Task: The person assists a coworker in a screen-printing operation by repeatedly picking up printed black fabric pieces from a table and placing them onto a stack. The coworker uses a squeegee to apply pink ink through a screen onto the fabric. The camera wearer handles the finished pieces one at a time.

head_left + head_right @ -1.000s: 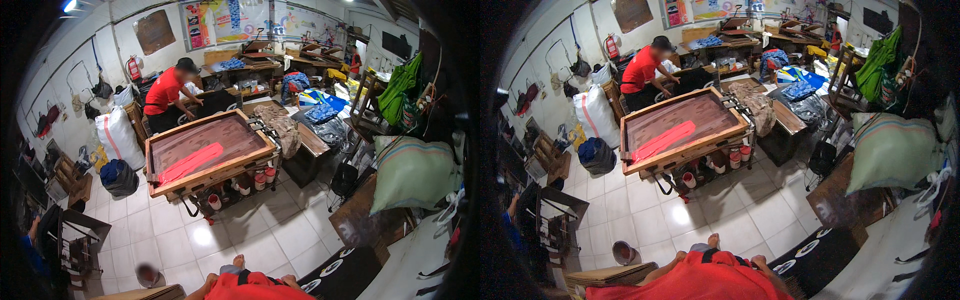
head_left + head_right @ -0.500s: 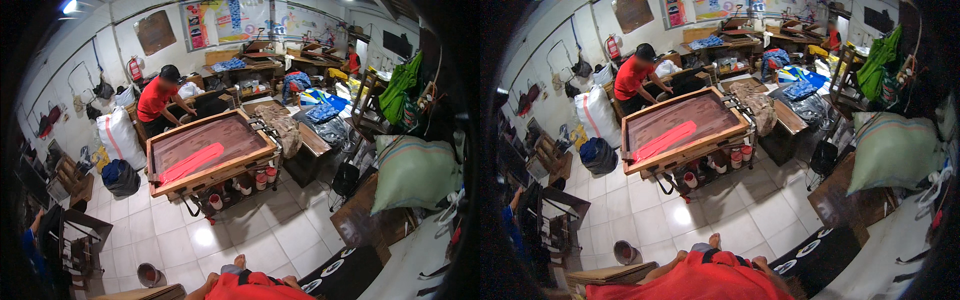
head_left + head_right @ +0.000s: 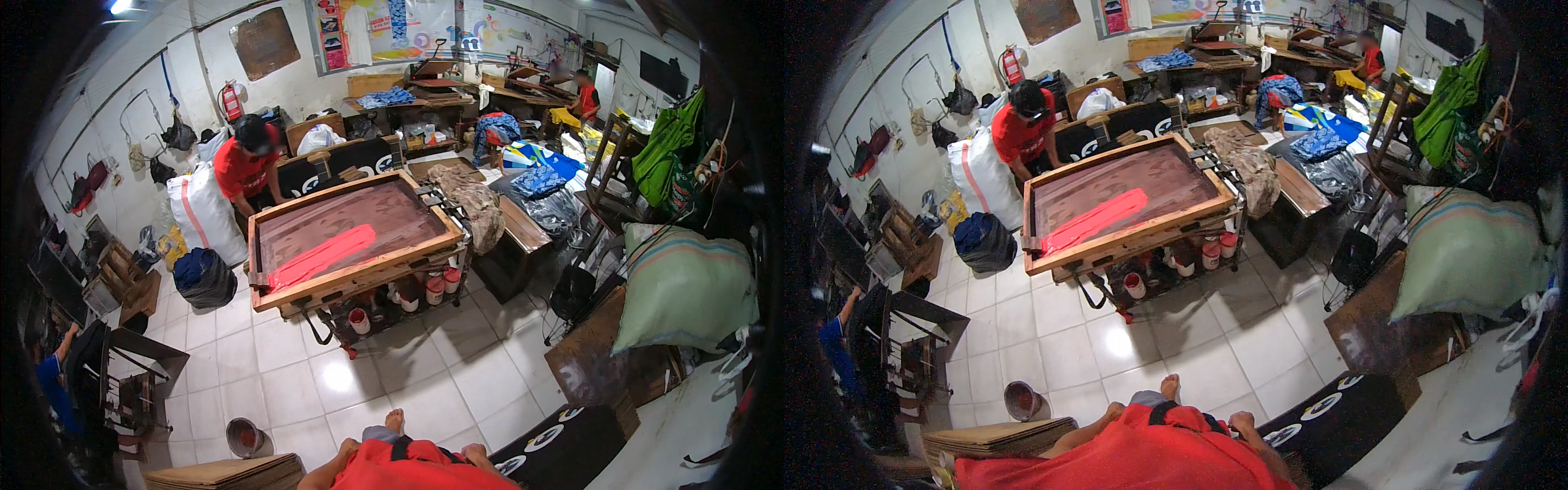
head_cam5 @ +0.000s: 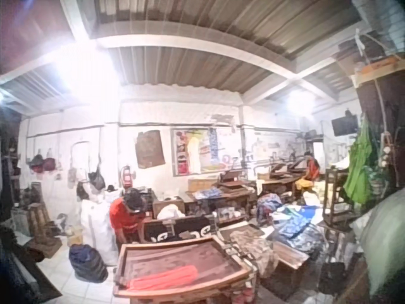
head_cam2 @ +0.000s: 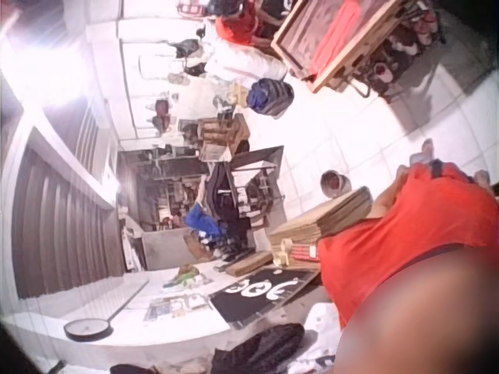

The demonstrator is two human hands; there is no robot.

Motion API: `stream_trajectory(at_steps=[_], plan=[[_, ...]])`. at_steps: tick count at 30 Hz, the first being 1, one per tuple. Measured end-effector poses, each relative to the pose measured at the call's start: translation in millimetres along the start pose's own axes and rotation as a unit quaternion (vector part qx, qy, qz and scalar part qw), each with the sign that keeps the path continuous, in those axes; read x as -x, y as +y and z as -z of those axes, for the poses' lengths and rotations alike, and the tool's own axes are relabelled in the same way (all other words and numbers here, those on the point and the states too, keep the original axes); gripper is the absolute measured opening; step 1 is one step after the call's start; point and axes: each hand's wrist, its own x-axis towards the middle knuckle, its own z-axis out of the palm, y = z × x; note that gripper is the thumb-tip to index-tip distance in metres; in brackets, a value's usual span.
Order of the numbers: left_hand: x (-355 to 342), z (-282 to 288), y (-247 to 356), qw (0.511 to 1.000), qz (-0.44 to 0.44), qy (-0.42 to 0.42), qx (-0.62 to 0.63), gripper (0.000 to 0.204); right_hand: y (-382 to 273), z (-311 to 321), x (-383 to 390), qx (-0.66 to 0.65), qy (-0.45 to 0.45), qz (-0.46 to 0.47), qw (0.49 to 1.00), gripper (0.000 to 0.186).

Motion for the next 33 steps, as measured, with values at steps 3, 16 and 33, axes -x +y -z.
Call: stream_trajectory(at_steps=[3,16,33], plan=[[-1.3,6.3,5.6,0.999,0.031,0.003,-0.015,0.030,-3.3,0.5,3.1,-0.017,0.016,0.011,1.000,0.016],[-41.2,59.0,27.5,0.995,0.001,-0.053,-0.079,0.033,19.1,-56.9,-0.2,0.074,0.045,0.054,0.995,0.022],[-155.7,155.0,46.4,0.858,-0.239,-0.260,-0.373,0.017,-145.9,-37.2,-14.6,-0.533,0.283,-0.219,0.766,0.016]])
